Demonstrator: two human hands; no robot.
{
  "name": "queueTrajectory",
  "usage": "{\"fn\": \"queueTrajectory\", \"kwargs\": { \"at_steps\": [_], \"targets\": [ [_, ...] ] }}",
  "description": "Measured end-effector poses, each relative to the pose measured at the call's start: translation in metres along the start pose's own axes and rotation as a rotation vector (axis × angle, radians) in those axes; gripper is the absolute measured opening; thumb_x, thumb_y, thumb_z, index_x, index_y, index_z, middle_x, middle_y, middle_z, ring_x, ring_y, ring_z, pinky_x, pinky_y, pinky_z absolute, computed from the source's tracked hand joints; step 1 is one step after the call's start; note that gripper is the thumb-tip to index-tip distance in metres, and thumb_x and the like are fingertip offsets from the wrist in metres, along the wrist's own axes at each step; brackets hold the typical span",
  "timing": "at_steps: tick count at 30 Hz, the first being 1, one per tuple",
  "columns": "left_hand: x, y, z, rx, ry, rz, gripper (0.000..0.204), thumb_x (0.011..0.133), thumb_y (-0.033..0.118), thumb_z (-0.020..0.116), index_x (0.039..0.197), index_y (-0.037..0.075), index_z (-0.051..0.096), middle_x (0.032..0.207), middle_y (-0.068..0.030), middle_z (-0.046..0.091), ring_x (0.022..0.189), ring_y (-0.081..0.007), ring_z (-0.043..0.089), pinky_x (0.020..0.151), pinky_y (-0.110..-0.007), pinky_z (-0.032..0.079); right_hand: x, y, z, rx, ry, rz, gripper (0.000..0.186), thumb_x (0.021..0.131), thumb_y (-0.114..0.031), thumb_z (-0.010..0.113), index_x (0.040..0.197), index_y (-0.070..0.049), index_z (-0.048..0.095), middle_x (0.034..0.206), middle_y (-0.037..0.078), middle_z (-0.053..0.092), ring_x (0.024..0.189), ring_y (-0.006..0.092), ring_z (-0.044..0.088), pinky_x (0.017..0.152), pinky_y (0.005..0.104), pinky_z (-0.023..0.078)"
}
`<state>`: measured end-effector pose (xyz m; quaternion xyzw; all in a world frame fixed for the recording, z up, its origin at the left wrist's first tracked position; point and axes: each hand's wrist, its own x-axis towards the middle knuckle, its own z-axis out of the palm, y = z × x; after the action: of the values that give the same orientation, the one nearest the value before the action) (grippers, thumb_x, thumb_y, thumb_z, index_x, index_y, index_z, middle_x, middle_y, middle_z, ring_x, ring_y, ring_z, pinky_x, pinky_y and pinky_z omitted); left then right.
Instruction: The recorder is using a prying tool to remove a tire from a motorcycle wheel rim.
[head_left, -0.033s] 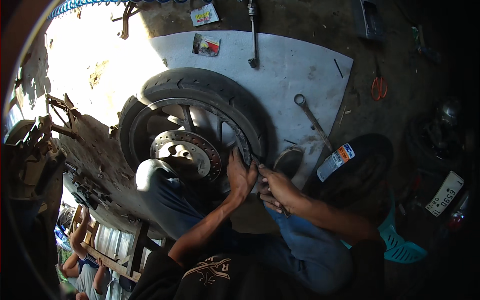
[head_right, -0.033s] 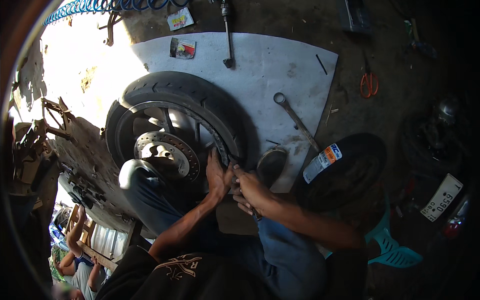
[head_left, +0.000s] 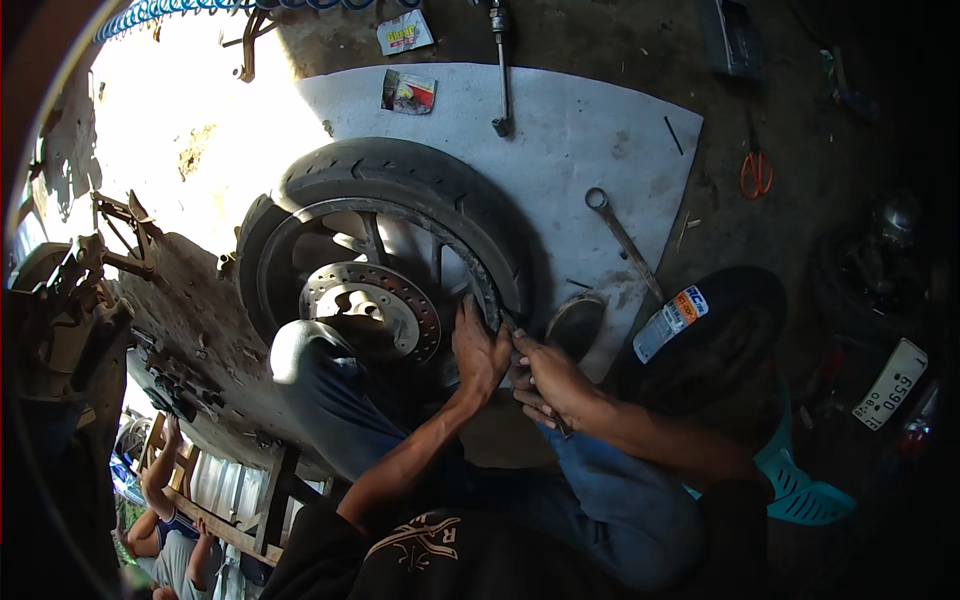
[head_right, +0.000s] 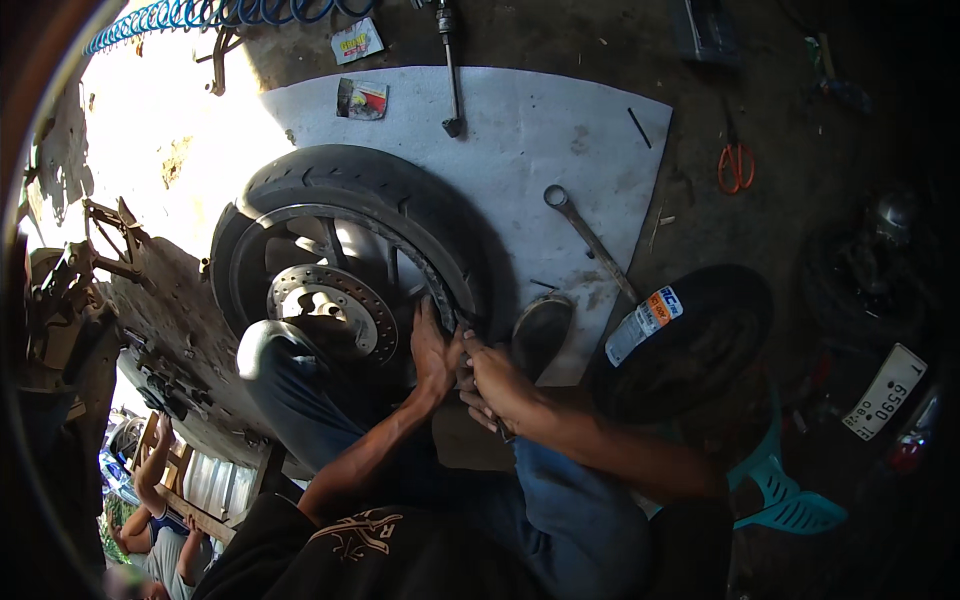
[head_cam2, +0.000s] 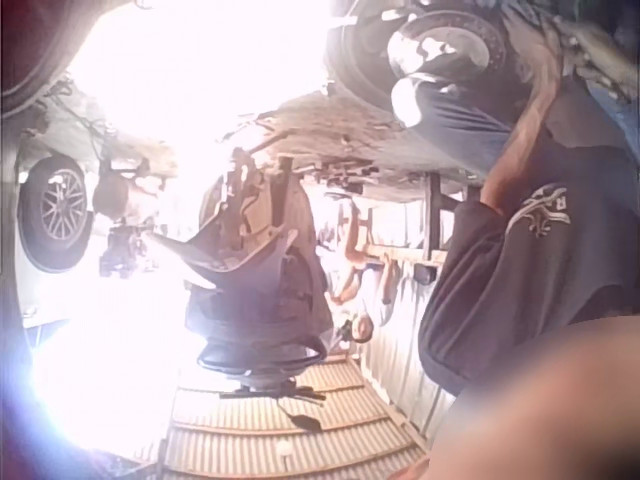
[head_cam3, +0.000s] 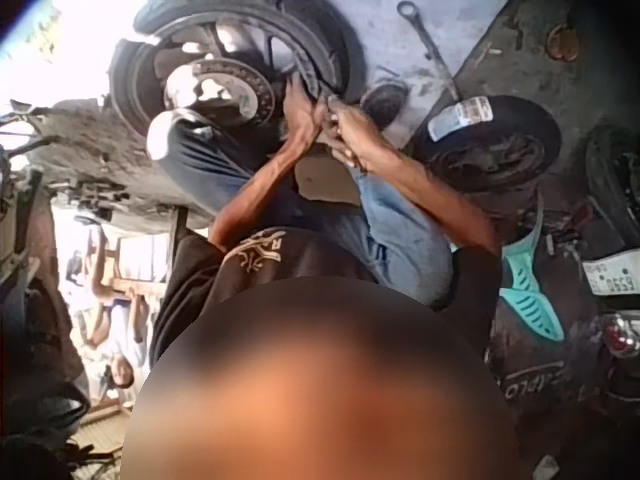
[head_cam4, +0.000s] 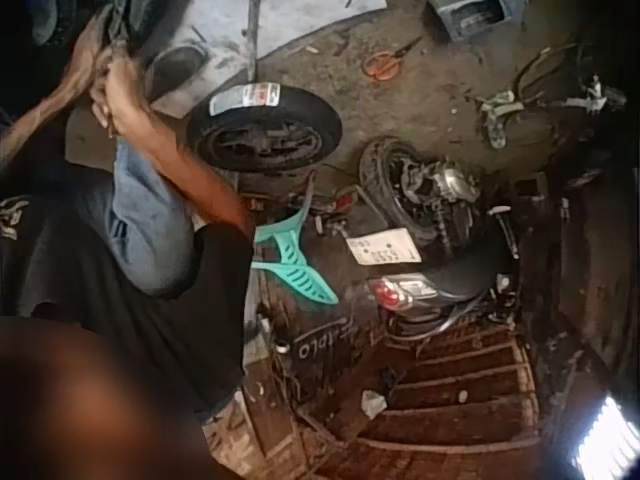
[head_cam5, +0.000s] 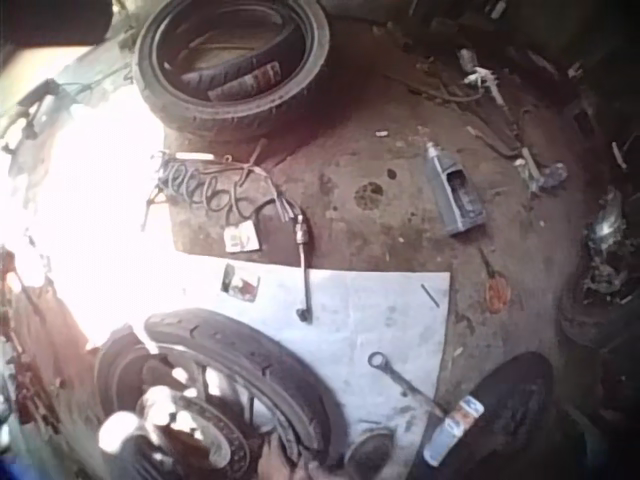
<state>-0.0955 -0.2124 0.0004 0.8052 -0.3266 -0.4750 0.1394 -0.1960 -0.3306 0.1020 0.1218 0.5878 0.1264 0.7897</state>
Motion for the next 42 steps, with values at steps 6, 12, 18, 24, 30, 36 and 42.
{"fn": "queueTrajectory", "kwargs": {
  "at_steps": [6,12,18,24,30,36,42],
  "targets": [
    [0.011,0.000,0.001,-0.305,-0.056,-0.256,0.065,0.086,0.024,0.072,0.137,-0.010,0.048,0.126,-0.0327,0.057,0.117,-0.0513,0.058,0.099,-0.052,0.047,0.009,0.025,0.022,0.031,0.099,-0.239,0.045,0.110,-0.050,0.038,0.080,-0.017,0.039,0.058,-0.005,0.035,0.032,0.0117,0.031,0.026,0.0319,0.027],
    [0.004,0.021,-0.016,-0.082,-0.063,-0.056,0.071,0.089,0.035,0.075,0.137,-0.010,0.050,0.129,-0.0319,0.059,0.119,-0.0495,0.059,0.101,-0.050,0.047,0.002,-0.023,-0.061,-0.299,-0.220,-0.047,0.044,0.110,-0.052,0.040,0.080,-0.019,0.038,0.058,-0.007,0.032,0.031,0.0070,0.024,0.027,0.0267,0.023],
    [0.007,0.011,-0.013,-0.044,-0.093,-0.095,0.083,0.087,0.042,0.077,0.143,-0.012,0.046,0.134,-0.0327,0.057,0.122,-0.0491,0.058,0.104,-0.050,0.047,0.000,-0.066,-0.059,-0.547,-0.199,0.052,0.047,0.109,-0.053,0.043,0.076,-0.019,0.037,0.055,-0.008,0.031,0.030,0.0032,0.025,0.026,0.0237,0.021],
    [0.003,0.009,0.001,-0.021,0.029,-0.111,0.080,0.087,0.038,0.077,0.140,-0.014,0.048,0.134,-0.0337,0.056,0.121,-0.0513,0.057,0.102,-0.051,0.047,0.013,-0.085,-0.063,-0.545,-0.278,0.197,0.046,0.109,-0.049,0.043,0.077,-0.017,0.037,0.055,-0.007,0.031,0.030,0.0036,0.027,0.024,0.0247,0.023],
    [0.001,0.013,0.000,-0.018,0.099,-0.013,0.070,0.086,0.025,0.077,0.136,-0.015,0.049,0.128,-0.0357,0.056,0.113,-0.0543,0.058,0.096,-0.053,0.049,0.003,-0.044,-0.012,-0.108,-0.086,0.106,0.033,0.111,-0.039,0.038,0.086,-0.018,0.042,0.059,-0.004,0.035,0.031,0.0112,0.027,0.026,0.0321,0.025],
    [0.007,0.003,-0.007,-0.163,-0.078,-0.147,0.062,0.087,0.023,0.072,0.138,-0.004,0.048,0.121,-0.0287,0.061,0.108,-0.0505,0.063,0.092,-0.053,0.050,0.013,0.011,0.048,-0.077,0.290,-0.190,0.040,0.111,-0.044,0.039,0.087,-0.013,0.047,0.060,-0.003,0.038,0.036,0.0144,0.034,0.032,0.0325,0.030],
    [0.004,0.005,-0.001,-0.094,-0.028,-0.093,0.083,0.087,0.044,0.077,0.143,-0.009,0.046,0.133,-0.0327,0.057,0.124,-0.0488,0.057,0.103,-0.049,0.047,-0.022,-0.038,-0.012,-0.416,0.029,-0.150,0.043,0.110,-0.049,0.041,0.081,-0.017,0.039,0.057,-0.006,0.034,0.032,0.0064,0.028,0.027,0.0268,0.022]
  ]
}}
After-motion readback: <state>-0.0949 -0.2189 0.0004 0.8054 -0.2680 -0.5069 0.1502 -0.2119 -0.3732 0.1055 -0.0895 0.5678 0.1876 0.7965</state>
